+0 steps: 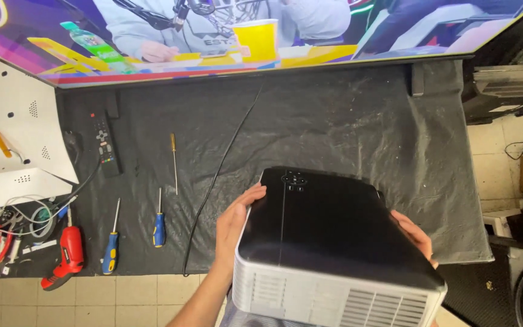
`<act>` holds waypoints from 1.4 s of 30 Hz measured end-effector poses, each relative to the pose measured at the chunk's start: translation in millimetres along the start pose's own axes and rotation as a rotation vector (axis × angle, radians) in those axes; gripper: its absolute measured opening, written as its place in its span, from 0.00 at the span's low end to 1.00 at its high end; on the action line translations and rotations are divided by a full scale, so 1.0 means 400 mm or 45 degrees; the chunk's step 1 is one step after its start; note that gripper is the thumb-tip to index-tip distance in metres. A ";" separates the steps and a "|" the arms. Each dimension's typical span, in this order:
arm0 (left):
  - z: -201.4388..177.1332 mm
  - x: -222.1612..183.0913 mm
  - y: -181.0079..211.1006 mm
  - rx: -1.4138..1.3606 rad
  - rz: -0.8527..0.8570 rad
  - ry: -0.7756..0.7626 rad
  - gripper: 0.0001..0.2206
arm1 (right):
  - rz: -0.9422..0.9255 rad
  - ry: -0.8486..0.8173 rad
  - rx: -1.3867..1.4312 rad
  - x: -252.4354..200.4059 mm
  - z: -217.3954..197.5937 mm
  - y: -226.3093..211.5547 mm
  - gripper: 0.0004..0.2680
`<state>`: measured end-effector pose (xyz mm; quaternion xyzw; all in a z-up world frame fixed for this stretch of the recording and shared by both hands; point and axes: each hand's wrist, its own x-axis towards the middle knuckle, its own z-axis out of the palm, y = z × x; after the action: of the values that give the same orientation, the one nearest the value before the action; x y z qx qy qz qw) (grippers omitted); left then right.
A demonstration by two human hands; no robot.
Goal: Using a screwdriver to remove screws from the bottom of a projector and attempting to remove the outer casing.
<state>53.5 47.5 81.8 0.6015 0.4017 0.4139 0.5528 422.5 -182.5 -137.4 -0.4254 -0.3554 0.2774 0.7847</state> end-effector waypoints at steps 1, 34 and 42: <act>0.000 0.013 -0.006 -0.015 0.009 -0.026 0.28 | 0.033 0.023 -0.004 0.002 -0.040 0.013 0.34; 0.091 0.325 -0.054 0.084 -0.134 0.426 0.16 | 0.924 0.732 -0.055 0.433 0.426 -0.226 0.21; 0.115 0.460 -0.069 0.102 -0.264 0.342 0.18 | 0.825 0.451 -0.137 0.621 0.536 -0.251 0.30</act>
<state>157.9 207.2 62.0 0.5177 0.5479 0.4150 0.5094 413.1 53.3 112.0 -0.5980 -0.0752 0.4145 0.6819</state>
